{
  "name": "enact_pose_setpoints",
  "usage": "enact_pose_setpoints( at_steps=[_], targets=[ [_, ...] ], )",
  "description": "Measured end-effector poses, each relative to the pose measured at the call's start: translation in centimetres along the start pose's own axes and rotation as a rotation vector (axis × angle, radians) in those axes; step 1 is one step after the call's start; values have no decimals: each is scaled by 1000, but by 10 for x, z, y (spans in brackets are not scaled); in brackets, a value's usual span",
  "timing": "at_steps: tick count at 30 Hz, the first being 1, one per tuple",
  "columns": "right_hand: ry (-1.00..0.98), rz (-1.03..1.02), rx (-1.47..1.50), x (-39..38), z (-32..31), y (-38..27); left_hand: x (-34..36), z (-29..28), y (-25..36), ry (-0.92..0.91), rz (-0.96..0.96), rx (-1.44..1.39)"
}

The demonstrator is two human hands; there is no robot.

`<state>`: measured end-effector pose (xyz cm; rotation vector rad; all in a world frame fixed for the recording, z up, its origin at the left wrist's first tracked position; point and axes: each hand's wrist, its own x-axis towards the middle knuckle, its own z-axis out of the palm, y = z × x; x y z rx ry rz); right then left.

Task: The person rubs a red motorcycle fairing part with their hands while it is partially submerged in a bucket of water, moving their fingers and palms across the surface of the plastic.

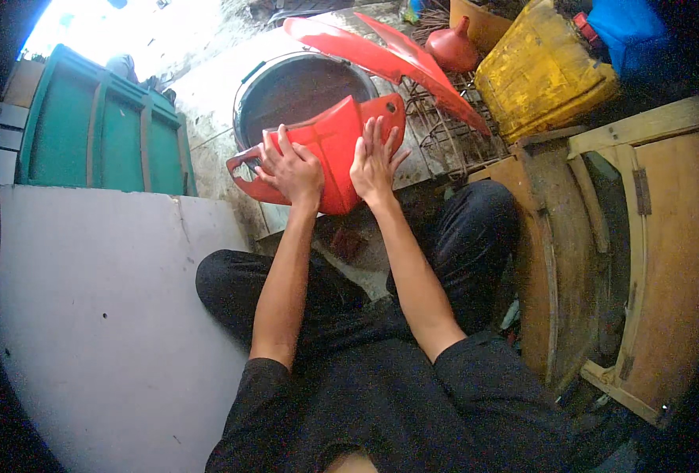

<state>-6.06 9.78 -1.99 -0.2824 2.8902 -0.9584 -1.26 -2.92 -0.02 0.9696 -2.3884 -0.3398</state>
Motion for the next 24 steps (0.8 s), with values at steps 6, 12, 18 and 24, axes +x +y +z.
enact_pose_setpoints(
  at_steps=[6,12,18,24],
  targets=[
    [31,141,-131,73,-20,-7,3,0,8,-6,3,-10],
    [-1,69,-178,71,-17,2,3,1,9,-3,-12,-42],
    [5,85,-34,8,-3,1,4,-1,4,7,-1,7],
    [28,136,-161,89,-22,-3,1,0,10,-6,1,1]
  ],
)
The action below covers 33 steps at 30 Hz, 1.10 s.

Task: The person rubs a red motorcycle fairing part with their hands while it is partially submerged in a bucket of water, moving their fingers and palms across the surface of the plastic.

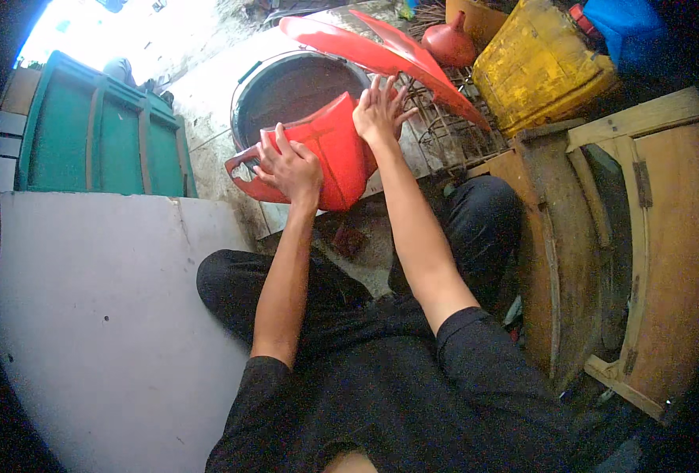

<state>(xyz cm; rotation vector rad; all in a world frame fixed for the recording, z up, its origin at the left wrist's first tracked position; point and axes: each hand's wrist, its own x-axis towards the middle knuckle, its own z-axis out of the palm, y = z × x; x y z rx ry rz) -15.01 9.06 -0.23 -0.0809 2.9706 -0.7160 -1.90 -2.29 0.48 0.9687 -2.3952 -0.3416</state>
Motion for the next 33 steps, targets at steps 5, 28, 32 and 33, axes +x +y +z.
enact_pose_setpoints(
  at_steps=[5,28,32,33],
  targets=[
    [-40,-30,64,-29,10,8,3,0,-3,15,-1,2],
    [-35,-24,101,-57,12,-1,3,1,-4,3,-27,41],
    [22,-1,-7,19,2,-2,4,5,10,-6,-30,9],
    [0,-18,-29,36,-4,-6,4,5,9,-3,-26,6]
  ],
)
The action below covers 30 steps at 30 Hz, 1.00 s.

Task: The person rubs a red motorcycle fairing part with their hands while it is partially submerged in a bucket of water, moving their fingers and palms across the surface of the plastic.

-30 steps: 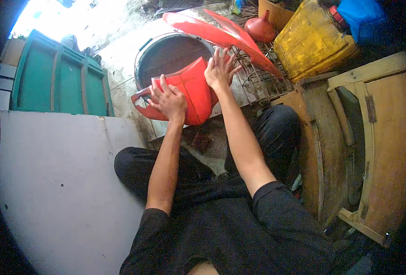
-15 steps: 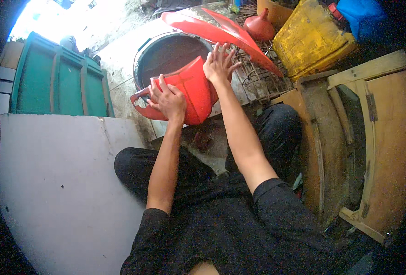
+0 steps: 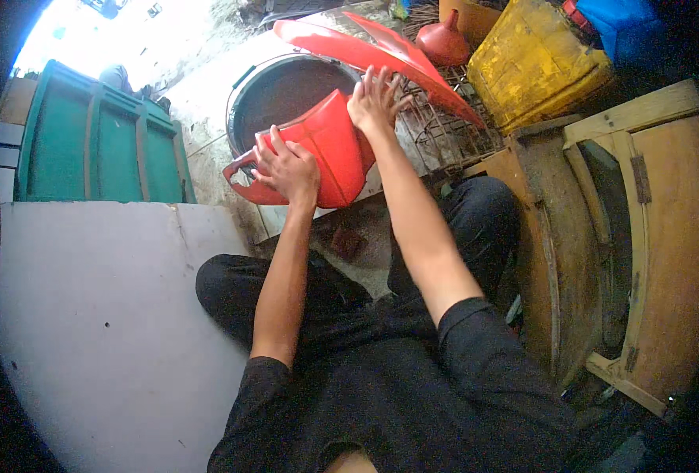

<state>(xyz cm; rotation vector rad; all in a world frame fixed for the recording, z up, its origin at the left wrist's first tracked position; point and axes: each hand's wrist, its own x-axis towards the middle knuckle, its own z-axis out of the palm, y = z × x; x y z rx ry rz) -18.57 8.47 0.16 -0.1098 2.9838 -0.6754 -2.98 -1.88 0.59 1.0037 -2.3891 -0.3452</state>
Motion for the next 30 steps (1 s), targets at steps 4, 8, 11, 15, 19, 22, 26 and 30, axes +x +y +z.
enact_pose_setpoints(
  at_steps=[4,8,11,15,19,22,26,30],
  targets=[
    [-28,-64,-6,-17,3,-4,0,-1,-7,-31,-29,-2],
    [-70,-60,116,-91,15,6,-1,-6,-13,-64,-30,-5],
    [-26,-29,125,-94,9,4,1,-5,-10,-34,3,-17],
    [-43,-54,146,-105,11,7,0,-5,-18,-98,-11,-55],
    [-48,-85,208,-120,17,14,3,-6,-25,-116,27,-74],
    [-22,-87,171,-108,16,11,5,-6,-27,-115,23,-34],
    [-61,-51,8,-46,0,2,3,-4,-23,-123,23,-34],
    [-115,-94,-7,-25,-7,3,6,-3,-16,-127,18,-32]
  ],
)
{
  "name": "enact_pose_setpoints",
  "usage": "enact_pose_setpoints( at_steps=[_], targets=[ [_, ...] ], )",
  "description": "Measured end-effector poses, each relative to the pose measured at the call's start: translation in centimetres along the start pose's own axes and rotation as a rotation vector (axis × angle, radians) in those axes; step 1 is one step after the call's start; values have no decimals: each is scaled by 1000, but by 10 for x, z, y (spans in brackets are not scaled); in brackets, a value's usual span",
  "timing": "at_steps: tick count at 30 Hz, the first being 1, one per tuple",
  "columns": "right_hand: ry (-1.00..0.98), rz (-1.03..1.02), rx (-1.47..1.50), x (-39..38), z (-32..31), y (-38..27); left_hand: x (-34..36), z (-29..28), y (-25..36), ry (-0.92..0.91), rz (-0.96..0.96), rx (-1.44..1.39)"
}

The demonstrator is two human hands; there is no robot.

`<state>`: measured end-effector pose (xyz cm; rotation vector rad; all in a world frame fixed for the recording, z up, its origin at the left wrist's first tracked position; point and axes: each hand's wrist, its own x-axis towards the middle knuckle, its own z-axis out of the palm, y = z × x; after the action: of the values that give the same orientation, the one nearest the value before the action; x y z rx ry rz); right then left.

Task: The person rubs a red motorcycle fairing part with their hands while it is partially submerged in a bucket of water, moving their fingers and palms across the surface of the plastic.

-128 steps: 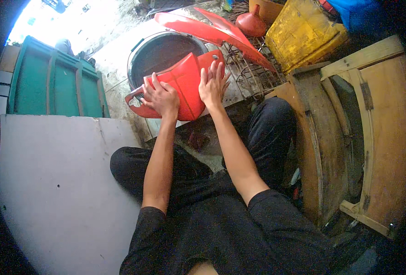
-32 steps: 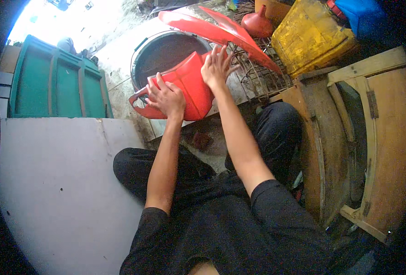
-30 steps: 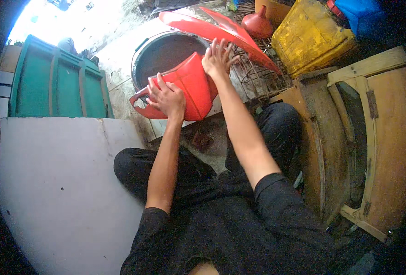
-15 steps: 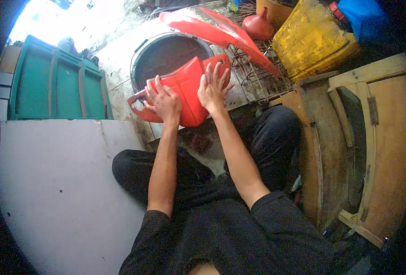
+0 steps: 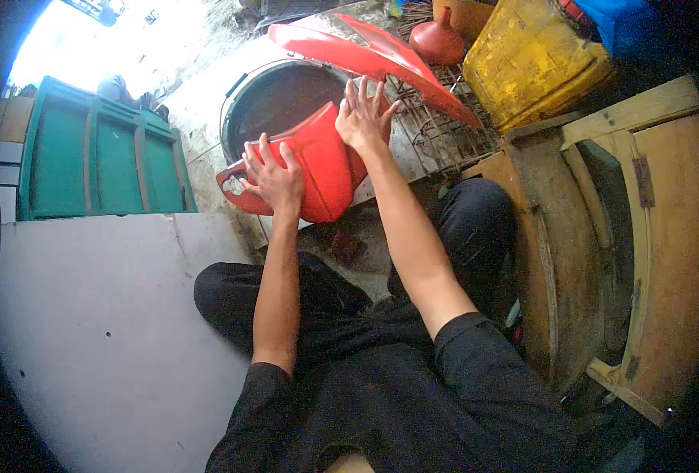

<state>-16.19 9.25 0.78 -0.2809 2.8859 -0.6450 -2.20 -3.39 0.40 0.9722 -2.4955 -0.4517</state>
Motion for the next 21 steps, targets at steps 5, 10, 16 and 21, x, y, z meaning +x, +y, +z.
enact_pose_setpoints(
  at_steps=[5,10,16,21],
  targets=[
    [68,-53,162,-85,34,-9,0,-2,-6,41,7,19],
    [42,-13,133,-66,26,-17,4,0,-3,49,-30,41],
    [66,20,-93,29,5,-6,3,3,12,61,-12,22],
    [7,-53,6,-26,18,-19,5,-1,-4,64,-28,46]
  ],
)
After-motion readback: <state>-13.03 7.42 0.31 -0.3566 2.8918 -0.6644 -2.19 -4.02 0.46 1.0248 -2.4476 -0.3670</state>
